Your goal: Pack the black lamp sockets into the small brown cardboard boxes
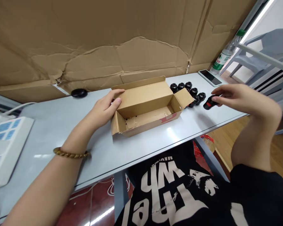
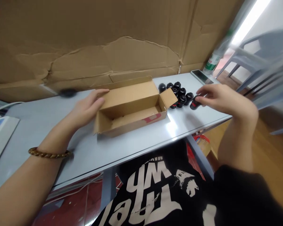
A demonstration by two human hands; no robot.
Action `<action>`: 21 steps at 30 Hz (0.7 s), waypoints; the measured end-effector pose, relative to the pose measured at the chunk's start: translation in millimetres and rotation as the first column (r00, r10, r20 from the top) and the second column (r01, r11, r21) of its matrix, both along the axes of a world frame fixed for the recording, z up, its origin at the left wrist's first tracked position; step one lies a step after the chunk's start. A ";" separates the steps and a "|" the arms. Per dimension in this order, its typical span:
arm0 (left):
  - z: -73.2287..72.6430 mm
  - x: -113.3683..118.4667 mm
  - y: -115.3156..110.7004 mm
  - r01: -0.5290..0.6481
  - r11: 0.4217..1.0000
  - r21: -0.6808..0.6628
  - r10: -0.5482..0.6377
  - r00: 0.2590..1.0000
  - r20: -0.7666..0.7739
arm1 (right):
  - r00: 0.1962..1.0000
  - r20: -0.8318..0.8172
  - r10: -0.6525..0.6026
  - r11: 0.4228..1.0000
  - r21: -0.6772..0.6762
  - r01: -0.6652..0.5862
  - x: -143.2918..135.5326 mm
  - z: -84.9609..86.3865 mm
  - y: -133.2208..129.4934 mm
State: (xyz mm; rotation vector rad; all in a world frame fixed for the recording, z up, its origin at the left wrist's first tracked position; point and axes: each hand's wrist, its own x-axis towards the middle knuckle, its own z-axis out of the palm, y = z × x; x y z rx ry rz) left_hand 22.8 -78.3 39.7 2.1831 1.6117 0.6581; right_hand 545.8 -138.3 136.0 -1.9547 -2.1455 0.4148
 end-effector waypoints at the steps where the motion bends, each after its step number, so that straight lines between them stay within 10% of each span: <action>1: 0.2 0.1 0.0 -0.005 1.000 -0.003 0.005 1.000 0.000 | 1.000 0.011 -0.026 0.999 -0.046 0.026 2.1 -11.6 3.1; 9: -0.6 0.1 -0.1 0.005 1.000 0.015 -0.005 1.000 -0.001 | 0.991 0.038 -0.128 0.992 0.000 0.128 -3.4 -59.8 23.9; 16: 4.9 0.8 -3.0 0.003 1.000 0.013 -0.002 1.000 -0.028 | 0.988 0.031 -0.150 0.988 0.041 0.149 4.1 -50.6 11.3; 21: 22.3 4.0 -22.0 -0.090 0.992 -0.090 0.074 0.984 -0.163 | 0.992 -0.120 -0.026 0.945 0.321 0.064 -22.8 -39.5 0.5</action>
